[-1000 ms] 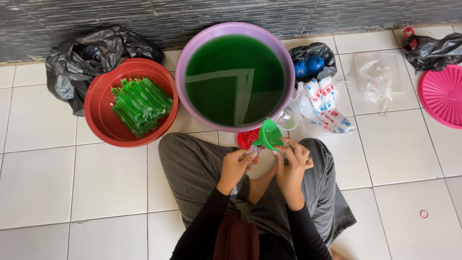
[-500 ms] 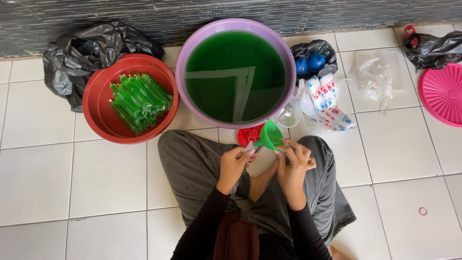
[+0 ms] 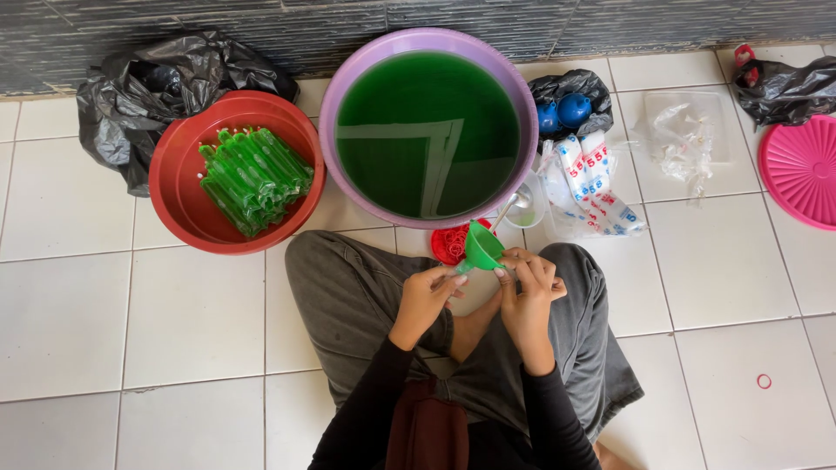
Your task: Filling small plastic tubes with green liquid using a ladle and funnel and sealing them with rubber bands.
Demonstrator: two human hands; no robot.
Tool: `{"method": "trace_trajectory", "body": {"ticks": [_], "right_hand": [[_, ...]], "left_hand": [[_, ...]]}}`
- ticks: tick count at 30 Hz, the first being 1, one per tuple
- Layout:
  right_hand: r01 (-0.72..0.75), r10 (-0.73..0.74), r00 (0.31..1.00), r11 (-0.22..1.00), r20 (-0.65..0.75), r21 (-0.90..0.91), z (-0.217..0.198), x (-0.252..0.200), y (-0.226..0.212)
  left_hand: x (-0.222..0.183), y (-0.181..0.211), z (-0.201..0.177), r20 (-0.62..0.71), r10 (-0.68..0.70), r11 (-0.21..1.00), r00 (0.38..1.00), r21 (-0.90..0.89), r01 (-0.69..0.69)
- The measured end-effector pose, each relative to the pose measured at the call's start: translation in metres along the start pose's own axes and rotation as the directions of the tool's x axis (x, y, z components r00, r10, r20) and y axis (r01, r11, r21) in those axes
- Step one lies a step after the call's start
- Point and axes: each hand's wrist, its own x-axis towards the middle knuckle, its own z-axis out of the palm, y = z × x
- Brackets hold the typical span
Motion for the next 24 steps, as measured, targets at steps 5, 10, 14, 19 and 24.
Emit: {"method": "trace_trajectory", "body": {"ticks": [5, 10, 14, 19, 24], "right_hand": [[0.057, -0.057, 0.996, 0.998, 0.074, 0.011, -0.005, 0.005, -0.006], [0.132, -0.125, 0.985, 0.990, 0.122, -0.054, -0.009, 0.010, -0.009], [0.207, -0.207, 0.963, 0.978, 0.173, 0.019, -0.017, 0.024, -0.028], [0.109, -0.193, 0.975, 0.844, 0.107, 0.525, 0.026, 0.024, 0.008], [-0.404, 0.401, 0.911, 0.915, -0.102, -0.011, 0.192, -0.052, 0.149]], "left_hand": [[0.012, -0.021, -0.005, 0.022, 0.170, 0.974, 0.985, 0.150, -0.171], [0.016, -0.004, -0.010, 0.070, 0.413, 0.853, 0.908, 0.320, -0.413], [0.003, 0.035, -0.020, 0.109, 0.529, 0.762, 0.841, 0.376, -0.528], [0.008, 0.018, -0.035, 0.082, 0.573, 0.711, 0.816, 0.445, -0.544], [0.003, 0.004, -0.042, -0.071, 0.561, 0.825, 0.825, 0.130, -0.550]]}}
